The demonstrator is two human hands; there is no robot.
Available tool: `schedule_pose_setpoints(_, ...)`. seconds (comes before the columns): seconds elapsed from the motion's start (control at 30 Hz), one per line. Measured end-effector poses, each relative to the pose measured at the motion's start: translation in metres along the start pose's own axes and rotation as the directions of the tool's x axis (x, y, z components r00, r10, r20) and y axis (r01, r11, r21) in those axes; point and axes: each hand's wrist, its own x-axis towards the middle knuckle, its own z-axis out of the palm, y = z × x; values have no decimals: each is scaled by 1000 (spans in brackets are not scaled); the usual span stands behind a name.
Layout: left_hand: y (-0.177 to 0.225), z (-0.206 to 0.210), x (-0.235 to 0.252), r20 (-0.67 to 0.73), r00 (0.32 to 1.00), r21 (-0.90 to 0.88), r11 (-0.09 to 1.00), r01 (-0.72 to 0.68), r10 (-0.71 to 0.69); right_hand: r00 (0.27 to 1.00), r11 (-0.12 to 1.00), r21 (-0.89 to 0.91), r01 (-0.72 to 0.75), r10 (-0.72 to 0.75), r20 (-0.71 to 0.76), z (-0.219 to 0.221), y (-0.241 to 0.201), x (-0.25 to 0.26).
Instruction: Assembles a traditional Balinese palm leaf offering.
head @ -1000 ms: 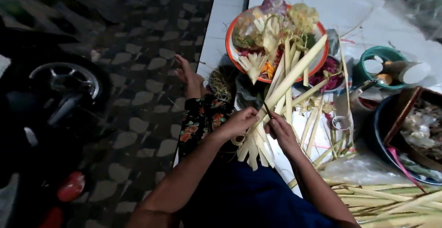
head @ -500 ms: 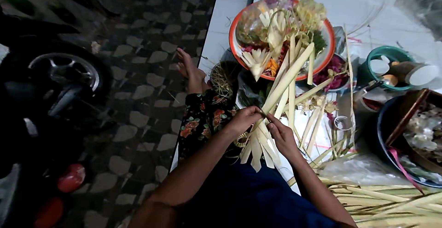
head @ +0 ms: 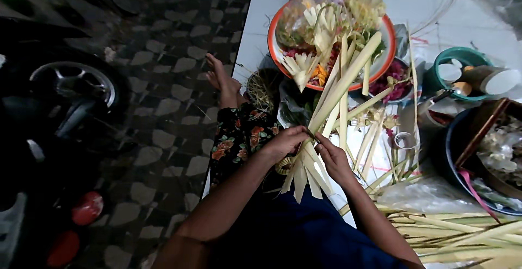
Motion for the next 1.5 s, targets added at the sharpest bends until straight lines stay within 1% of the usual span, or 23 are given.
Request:
schedule_pose_setpoints(0.1,5,6,-4,18,998,53,996,67,-68,999,1000,18,-4,4,33,-2,3,2)
schedule_pose_setpoints(0.17,4,6,-3,25,997,55,996,75,-77,999,999,-3,-37,37,27,-3,3,2)
schedule_pose_setpoints(0.2,4,5,-3,18,997,56,996,73,-74,998,998,-41,-55,55,-1,-4,1,1)
schedule_pose_setpoints(0.27,3,5,-4,-16,997,126,989,72,-71,995,984,-163,-66,53,-82,-5,-6,-1)
schedule_pose_setpoints(0.33,5,4,-8,-40,998,210,976,63,-55,990,956,-293,-35,-8,-143,-5,-14,-1)
schedule_pose_setpoints(0.37,6,5,-10,-48,998,256,965,59,-48,988,940,-341,-6,-46,-145,-6,-16,-1)
schedule_pose_setpoints(0.47,4,4,-11,-10,999,324,946,32,-31,993,911,-405,85,-113,-44,-17,-17,2)
schedule_pose_setpoints(0.57,3,7,-12,-48,999,371,928,32,-16,987,905,-396,157,-152,43,-25,-14,7)
schedule_pose_setpoints(0.67,3,10,-15,-144,989,431,901,52,11,988,910,-385,154,-150,39,-23,-13,11)
schedule_pose_setpoints(0.77,-2,8,-14,-198,979,507,860,60,48,994,914,-393,105,-99,37,-18,-12,10)
schedule_pose_setpoints(0.83,-2,8,-13,-171,982,569,821,32,81,996,922,-377,85,-80,29,-15,-13,10)
schedule_pose_setpoints(0.93,-5,10,-12,-9,990,648,755,-102,142,998,929,-365,57,-60,3,-16,-19,11)
schedule_pose_setpoints(1.0,-3,13,-14,51,982,637,752,-172,182,996,922,-384,47,-72,-51,-25,-25,8)
schedule_pose_setpoints(1.07,4,12,-19,70,962,614,749,-249,263,989,900,-435,9,-73,-130,-43,-34,1)
schedule_pose_setpoints(1.13,15,5,-30,80,918,619,703,-351,388,971,856,-513,-56,-72,-227,-68,-45,-12)
schedule_pose_setpoints(1.17,21,0,-38,77,876,627,659,-414,477,958,828,-553,-92,-78,-277,-82,-51,-22)
schedule_pose_setpoints(1.23,35,-9,-56,38,773,625,588,-513,634,927,760,-630,-159,-105,-361,-109,-58,-45)
schedule_pose_setpoints(1.3,49,-22,-77,-27,673,619,541,-570,739,893,689,-682,-245,-113,-435,-131,-60,-69)
schedule_pose_setpoints(1.33,53,-31,-85,-51,620,623,510,-593,783,886,651,-699,-296,-86,-456,-140,-60,-80)
schedule_pose_setpoints(1.37,56,-39,-91,-77,563,626,479,-616,823,886,619,-703,-350,-25,-463,-145,-57,-90)
schedule_pose_setpoints(1.4,59,-45,-97,-99,507,619,452,-643,856,891,600,-693,-399,75,-448,-148,-52,-98)
schedule_pose_setpoints(1.43,61,-47,-103,-113,452,603,422,-677,885,889,589,-673,-448,215,-404,-147,-44,-105)
schedule_pose_setpoints(1.5,64,-43,-112,-94,343,608,327,-723,934,839,564,-636,-526,465,-282,-137,-16,-108)
